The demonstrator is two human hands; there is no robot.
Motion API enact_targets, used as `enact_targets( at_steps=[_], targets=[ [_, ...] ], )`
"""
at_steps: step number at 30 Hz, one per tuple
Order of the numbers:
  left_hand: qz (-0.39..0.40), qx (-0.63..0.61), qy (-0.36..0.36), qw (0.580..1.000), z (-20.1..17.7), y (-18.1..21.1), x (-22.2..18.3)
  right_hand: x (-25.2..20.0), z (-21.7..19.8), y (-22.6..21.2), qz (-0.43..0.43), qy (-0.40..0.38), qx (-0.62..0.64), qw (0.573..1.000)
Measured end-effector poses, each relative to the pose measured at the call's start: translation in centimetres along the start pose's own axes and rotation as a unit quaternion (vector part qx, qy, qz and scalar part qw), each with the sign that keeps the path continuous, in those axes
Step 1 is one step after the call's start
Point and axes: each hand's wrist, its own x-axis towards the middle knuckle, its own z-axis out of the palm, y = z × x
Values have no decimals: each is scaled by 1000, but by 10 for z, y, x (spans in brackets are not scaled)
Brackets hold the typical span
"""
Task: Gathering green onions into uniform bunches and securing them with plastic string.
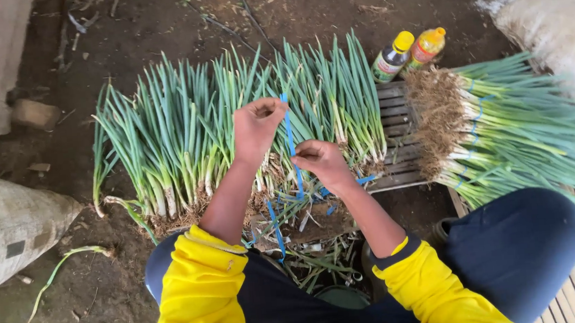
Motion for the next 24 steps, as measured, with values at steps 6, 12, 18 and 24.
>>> enact_targets(
  at_steps=[6, 12, 18, 24],
  targets=[
    [25, -27, 12, 999, -6, 14, -2, -38, -2, 8, 4, 28, -3, 1000],
    [28, -29, -21, 999, -1, 16, 3, -69, -22, 17, 13, 54, -42, 998],
    [65, -16, -44, 997, 8, -3, 11, -87, -37, 23, -22, 44, -61, 997],
    [18, -20, 17, 999, -3, 12, 9, -101, -34, 36, 89, 19, -110, 990]
  ],
)
